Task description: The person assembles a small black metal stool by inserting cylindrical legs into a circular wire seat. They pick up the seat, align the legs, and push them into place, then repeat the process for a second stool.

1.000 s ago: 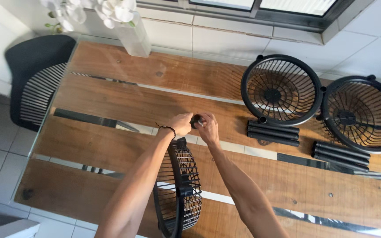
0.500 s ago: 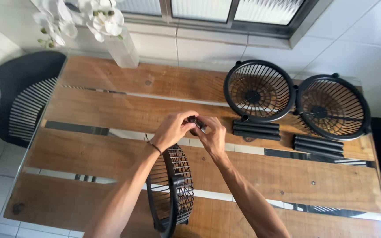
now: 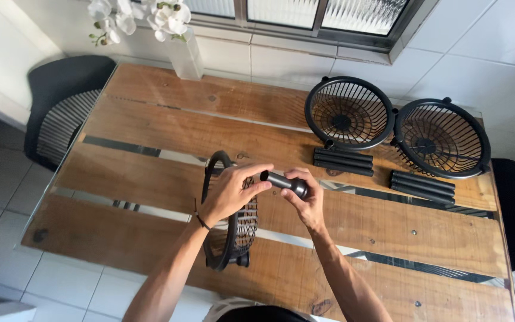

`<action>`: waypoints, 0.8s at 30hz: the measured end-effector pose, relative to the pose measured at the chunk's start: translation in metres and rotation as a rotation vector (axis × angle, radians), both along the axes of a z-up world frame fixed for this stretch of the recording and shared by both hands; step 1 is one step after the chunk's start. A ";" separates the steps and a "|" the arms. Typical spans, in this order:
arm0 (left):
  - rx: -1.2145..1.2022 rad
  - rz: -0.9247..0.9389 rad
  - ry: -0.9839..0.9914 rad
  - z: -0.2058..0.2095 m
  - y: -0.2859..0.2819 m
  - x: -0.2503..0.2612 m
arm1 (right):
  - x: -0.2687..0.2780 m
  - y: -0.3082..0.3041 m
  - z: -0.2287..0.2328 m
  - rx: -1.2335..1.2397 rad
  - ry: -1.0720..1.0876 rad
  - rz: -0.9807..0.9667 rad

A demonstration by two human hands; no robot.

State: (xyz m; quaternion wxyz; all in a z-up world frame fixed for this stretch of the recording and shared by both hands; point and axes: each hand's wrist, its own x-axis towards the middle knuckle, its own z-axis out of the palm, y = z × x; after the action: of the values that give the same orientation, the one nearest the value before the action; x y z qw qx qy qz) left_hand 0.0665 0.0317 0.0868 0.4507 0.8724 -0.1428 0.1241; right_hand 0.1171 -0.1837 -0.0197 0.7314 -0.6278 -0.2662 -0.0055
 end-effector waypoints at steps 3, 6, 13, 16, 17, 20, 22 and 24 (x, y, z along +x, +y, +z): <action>0.119 0.242 -0.216 -0.013 0.004 -0.029 | -0.010 0.003 -0.011 -0.060 -0.048 -0.001; 0.188 0.447 -0.192 -0.032 -0.008 -0.052 | -0.012 0.003 -0.013 -0.134 -0.093 0.016; -0.154 0.453 0.198 -0.058 -0.030 -0.058 | -0.020 0.001 -0.013 -0.209 -0.064 -0.001; -0.318 0.363 0.227 -0.054 -0.033 -0.059 | -0.025 -0.007 -0.013 -0.265 -0.092 0.010; -0.296 0.344 0.208 -0.052 -0.033 -0.058 | -0.026 -0.009 -0.014 -0.279 -0.100 -0.006; -0.293 0.287 0.190 -0.049 -0.037 -0.055 | -0.032 -0.014 -0.017 -0.267 -0.085 -0.046; -0.365 0.256 0.217 -0.049 -0.040 -0.052 | -0.035 -0.016 -0.019 -0.177 -0.037 -0.058; -0.379 0.240 0.238 -0.048 -0.040 -0.053 | -0.040 -0.019 -0.020 -0.204 -0.083 -0.099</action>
State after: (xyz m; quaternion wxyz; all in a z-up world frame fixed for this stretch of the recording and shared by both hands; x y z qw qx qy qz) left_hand 0.0131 -0.0082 0.0384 0.6017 0.7916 0.0419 0.0977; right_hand 0.0769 -0.2031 -0.0394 0.6508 -0.7106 -0.2644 -0.0404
